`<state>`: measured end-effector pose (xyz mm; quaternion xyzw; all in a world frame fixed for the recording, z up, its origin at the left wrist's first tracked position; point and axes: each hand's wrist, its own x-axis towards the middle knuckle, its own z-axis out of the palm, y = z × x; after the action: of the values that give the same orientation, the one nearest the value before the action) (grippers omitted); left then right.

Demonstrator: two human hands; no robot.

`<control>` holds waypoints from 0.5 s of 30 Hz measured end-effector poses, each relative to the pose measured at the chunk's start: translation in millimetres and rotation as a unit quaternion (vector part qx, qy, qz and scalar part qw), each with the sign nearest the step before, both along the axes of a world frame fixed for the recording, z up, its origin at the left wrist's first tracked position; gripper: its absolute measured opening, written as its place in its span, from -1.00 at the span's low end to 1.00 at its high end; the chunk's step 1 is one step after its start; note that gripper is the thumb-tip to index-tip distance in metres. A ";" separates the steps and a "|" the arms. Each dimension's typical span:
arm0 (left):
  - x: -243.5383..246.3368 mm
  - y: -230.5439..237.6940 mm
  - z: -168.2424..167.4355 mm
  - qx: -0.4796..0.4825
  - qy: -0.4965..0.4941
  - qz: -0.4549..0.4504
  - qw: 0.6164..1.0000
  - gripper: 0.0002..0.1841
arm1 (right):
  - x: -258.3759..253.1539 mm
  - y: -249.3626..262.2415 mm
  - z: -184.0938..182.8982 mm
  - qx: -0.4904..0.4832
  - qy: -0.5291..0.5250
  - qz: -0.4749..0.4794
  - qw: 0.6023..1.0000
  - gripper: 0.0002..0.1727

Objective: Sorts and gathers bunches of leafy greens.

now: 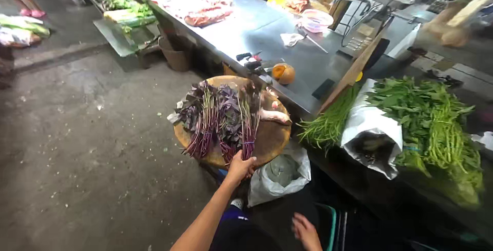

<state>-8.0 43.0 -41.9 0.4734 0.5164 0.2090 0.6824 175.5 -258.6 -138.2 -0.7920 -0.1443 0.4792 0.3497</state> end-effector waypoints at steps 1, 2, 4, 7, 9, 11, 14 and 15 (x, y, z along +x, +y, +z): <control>-1.4 -4.1 -14.1 -0.012 0.016 -0.016 1.000 -0.50 | 0.7 36.7 12.8 0.042 -0.021 0.023 0.999 -0.54; -2.6 -7.4 -23.7 -0.018 0.021 -0.031 0.999 -0.50 | -1.9 74.8 33.1 0.082 -0.044 0.052 0.994 -0.57; -4.0 -14.1 -31.3 -0.030 -0.008 -0.060 0.998 -0.46 | -13.2 140.9 76.7 0.166 -0.105 0.122 0.973 -0.59; -0.8 -17.8 -25.1 -0.042 -0.025 -0.114 0.992 -0.48 | -29.0 211.7 112.6 0.247 -0.227 0.209 0.919 -0.63; 2.2 -19.4 -22.3 -0.045 -0.022 -0.147 0.988 -0.50 | -33.4 240.6 120.2 0.190 -0.306 0.279 0.890 -0.66; 4.6 -24.7 -23.1 -0.051 -0.019 -0.164 0.985 -0.53 | -37.6 256.5 125.5 0.068 -0.332 0.332 0.880 -0.69; 5.1 -31.8 -30.0 -0.042 -0.003 -0.189 0.981 -0.45 | -42.9 265.9 133.1 -0.079 -0.344 0.395 0.848 -0.66; 6.7 -33.7 -30.8 -0.044 -0.006 -0.192 0.980 -0.41 | -42.4 267.2 135.6 -0.096 -0.354 0.417 0.832 -0.64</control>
<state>-1.3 9.3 -72.7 0.5320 0.4203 0.0537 0.7331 133.2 8.6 -2.6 -0.8018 -0.5276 0.2783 -0.0361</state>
